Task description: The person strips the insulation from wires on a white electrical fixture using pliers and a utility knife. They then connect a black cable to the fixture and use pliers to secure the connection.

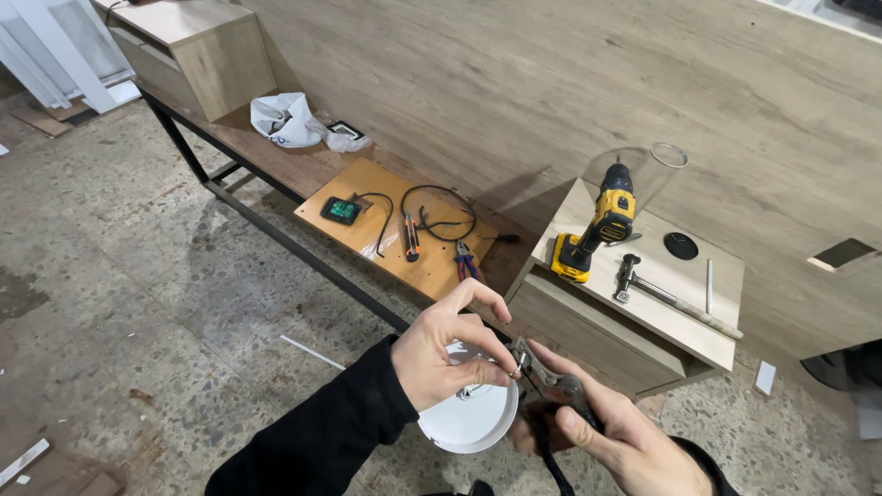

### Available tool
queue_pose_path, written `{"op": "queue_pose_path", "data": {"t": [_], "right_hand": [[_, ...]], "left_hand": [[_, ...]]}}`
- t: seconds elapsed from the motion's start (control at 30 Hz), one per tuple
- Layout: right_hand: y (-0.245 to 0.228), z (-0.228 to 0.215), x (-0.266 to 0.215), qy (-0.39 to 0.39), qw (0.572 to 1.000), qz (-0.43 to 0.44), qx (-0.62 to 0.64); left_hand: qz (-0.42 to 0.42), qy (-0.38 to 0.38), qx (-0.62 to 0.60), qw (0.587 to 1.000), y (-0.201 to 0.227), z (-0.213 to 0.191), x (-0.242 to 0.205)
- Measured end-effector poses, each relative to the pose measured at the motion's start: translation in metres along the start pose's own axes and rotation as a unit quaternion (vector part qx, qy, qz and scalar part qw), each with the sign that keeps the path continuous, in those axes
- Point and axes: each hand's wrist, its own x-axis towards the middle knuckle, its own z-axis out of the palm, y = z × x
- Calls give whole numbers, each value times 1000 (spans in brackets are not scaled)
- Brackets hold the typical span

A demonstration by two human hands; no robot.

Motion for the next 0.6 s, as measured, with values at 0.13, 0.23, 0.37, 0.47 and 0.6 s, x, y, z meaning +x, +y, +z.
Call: {"op": "queue_pose_path", "data": {"t": [0.13,0.23,0.37,0.47,0.6], "right_hand": [[32,-5,-3,-25,995,50,85],[24,1,4,-45,990,5,131],[1,15,12,-9,993,44,105],[4,11,20,36,997,43,62],[45,-11,32,66,975,-42,208]], "left_hand": [[17,5,4,1000,-2,-3,-4],[28,15,0,999,-5,-7,-4],[-33,11,-39,999,-6,-14,-7],[-10,-12,-57,998,-9,-28,-17],[-25,-57,-58,996,6,-49,-31]]}}
